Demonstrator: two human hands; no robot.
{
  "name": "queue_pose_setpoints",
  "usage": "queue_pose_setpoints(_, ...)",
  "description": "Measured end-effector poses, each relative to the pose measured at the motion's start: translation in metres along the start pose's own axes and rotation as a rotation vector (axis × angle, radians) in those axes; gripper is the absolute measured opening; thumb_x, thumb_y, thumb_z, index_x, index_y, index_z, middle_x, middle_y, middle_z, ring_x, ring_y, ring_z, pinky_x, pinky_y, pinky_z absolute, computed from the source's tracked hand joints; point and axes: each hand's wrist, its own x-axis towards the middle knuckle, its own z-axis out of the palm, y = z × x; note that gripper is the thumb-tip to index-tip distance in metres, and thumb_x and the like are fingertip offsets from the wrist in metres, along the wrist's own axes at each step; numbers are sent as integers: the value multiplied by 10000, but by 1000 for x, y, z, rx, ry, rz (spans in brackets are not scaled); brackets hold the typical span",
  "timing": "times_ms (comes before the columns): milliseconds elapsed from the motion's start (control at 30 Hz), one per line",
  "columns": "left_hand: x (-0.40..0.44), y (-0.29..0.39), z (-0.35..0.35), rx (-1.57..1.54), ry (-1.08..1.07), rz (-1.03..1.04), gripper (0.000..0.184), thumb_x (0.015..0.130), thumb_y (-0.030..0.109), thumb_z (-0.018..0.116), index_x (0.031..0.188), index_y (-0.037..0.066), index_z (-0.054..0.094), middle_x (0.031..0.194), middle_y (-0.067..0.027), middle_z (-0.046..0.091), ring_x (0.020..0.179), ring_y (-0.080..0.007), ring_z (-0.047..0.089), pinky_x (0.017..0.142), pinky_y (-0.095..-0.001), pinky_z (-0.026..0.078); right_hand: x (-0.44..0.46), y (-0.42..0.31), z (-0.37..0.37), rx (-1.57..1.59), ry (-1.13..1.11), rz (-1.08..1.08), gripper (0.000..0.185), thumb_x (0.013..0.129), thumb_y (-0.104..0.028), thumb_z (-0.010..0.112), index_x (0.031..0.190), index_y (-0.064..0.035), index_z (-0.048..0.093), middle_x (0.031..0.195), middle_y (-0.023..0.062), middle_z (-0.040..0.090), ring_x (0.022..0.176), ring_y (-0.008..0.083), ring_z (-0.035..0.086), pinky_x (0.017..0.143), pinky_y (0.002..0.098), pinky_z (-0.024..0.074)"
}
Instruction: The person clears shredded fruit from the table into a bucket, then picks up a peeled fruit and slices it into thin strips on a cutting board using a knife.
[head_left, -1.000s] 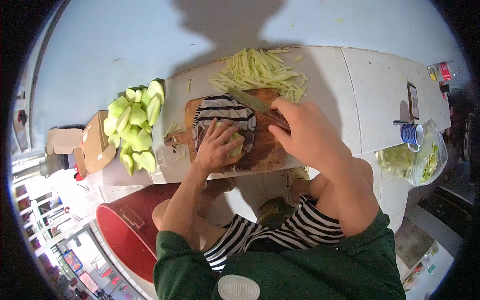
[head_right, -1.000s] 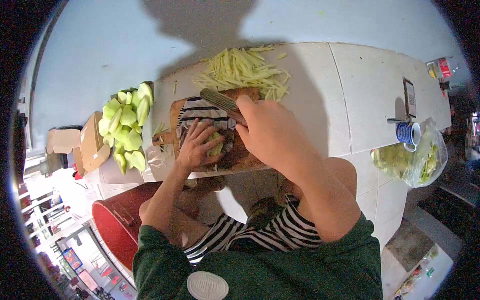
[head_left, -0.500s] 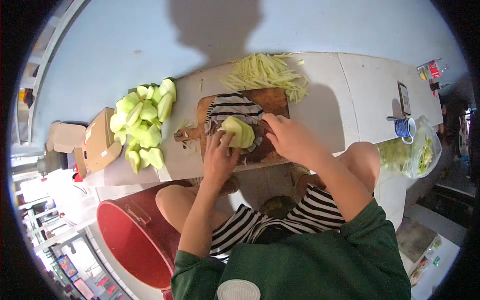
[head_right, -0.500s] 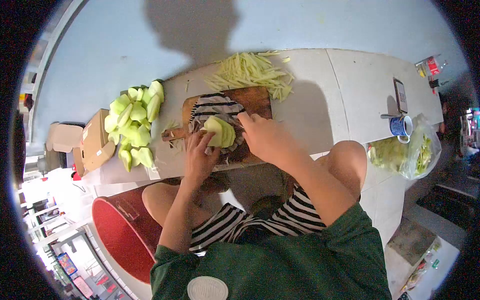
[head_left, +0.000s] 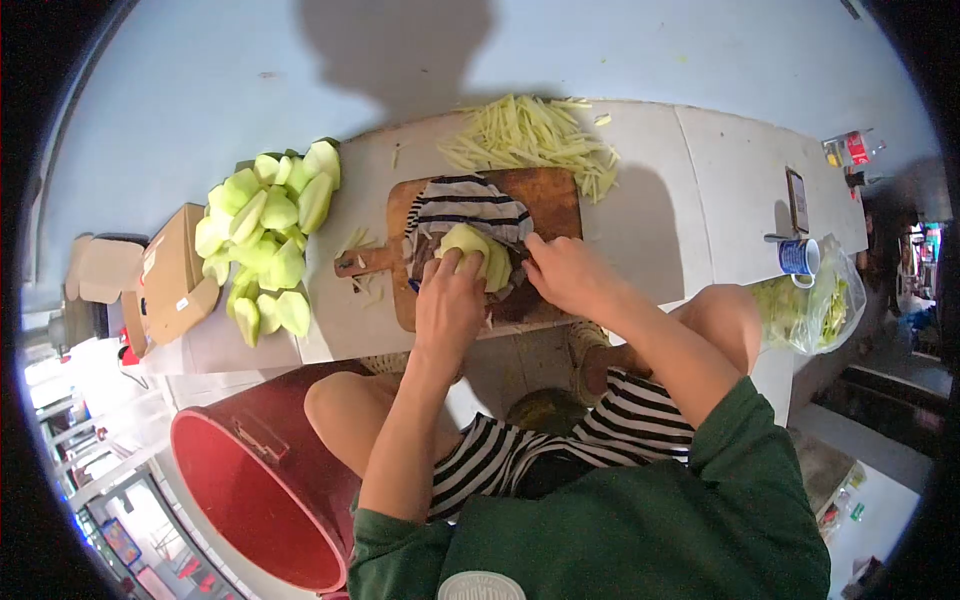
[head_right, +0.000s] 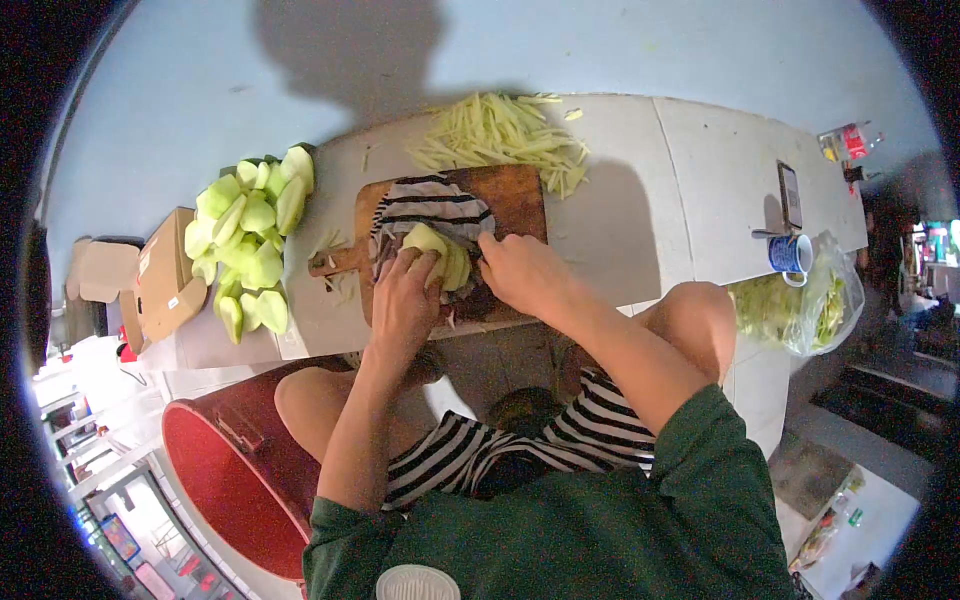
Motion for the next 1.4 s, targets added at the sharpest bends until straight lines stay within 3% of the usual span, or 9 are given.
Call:
queue_pose_setpoints(167, 8, 5, -5, 20, -36, -6, 361, 783, 60, 698, 1139, 64, 639, 1111, -172, 610, 961, -390, 583, 852, -457, 511, 14, 6, 8, -47, 70, -150, 255, 916, -175, 576, 1075, 18, 527, 788, 248, 678, 749, 445, 689, 666, 527, 568)
queue_pose_setpoints(300, 15, 4, -5, 26, -65, 7, 338, 788, 29, 641, 1125, 47, 635, 1090, -199, 613, 943, -418, 579, 847, -479, 503, 22, -17, -14, -124, -59, -60, 195, 917, -123, 541, 1079, -21, 505, 783, 237, 659, 788, 436, 677, 662, 503, 557)
queue_pose_setpoints(500, 15, 1, 3, 8, -77, 1, 321, 780, 11, 597, 1098, 15, 640, 1074, -225, 617, 952, -453, 572, 863, -504, 496, 36, -24, -22, -225, -40, -360, 185, 901, -103, 510, 1066, -23, 480, 812, 224, 673, 720, 431, 684, 608, 504, 561)
queue_pose_setpoints(600, 15, 10, -2, 18, -101, -55, 299, 771, 6, 604, 1067, 6, 647, 1052, -230, 615, 961, -465, 567, 865, -501, 507, 42, -19, -15, -204, -54, -359, 177, 900, -101, 514, 1051, -18, 471, 812, 233, 669, 691, 438, 676, 585, 516, 553)
queue_pose_setpoints(667, 15, 6, 1, 43, -133, -92, 294, 767, 1, 605, 1058, 2, 649, 1038, -233, 613, 968, -471, 564, 867, -503, 514, 42, -20, -15, -204, -141, -242, 177, 934, -123, 481, 1088, -37, 476, 852, 231, 700, 803, 426, 708, 658, 522, 583)
queue_pose_setpoints(800, 12, 1, 8, 12, -89, -58, 307, 769, 0, 614, 1074, 9, 653, 1075, -213, 596, 995, -471, 558, 831, -494, 549, 42, -23, -14, -201, -143, -226, 172, 932, -118, 479, 1083, -34, 467, 845, 237, 697, 799, 434, 704, 658, 532, 577)
queue_pose_setpoints(867, 10, 3, 5, 27, -74, -38, 295, 772, 3, 616, 1064, 10, 655, 1089, -203, 591, 998, -466, 558, 818, -490, 558, 47, -3, 3, -202, -113, -145, 183, 877, -67, 539, 1033, -15, 456, 716, 250, 646, 697, 459, 662, 592, 550, 534)
queue_pose_setpoints(1133, 11, 9, -5, -12, -98, -102, 367, 787, 8, 616, 1152, 41, 631, 1128, -172, 580, 992, -429, 568, 794, -453, 566, 38, -13, -6, -171, -84, -191, 167, 895, -77, 535, 1036, -35, 457, 694, 251, 630, 688, 473, 647, 588, 566, 516)
queue_pose_setpoints(1400, 2, 1, 10, 27, -57, -57, 356, 778, 12, 620, 1132, 42, 633, 1112, -169, 590, 948, -418, 568, 814, -443, 550, 39, -21, -10, -167, -134, -164, 154, 903, -84, 530, 1039, -34, 476, 700, 254, 636, 694, 475, 646, 599, 570, 517)
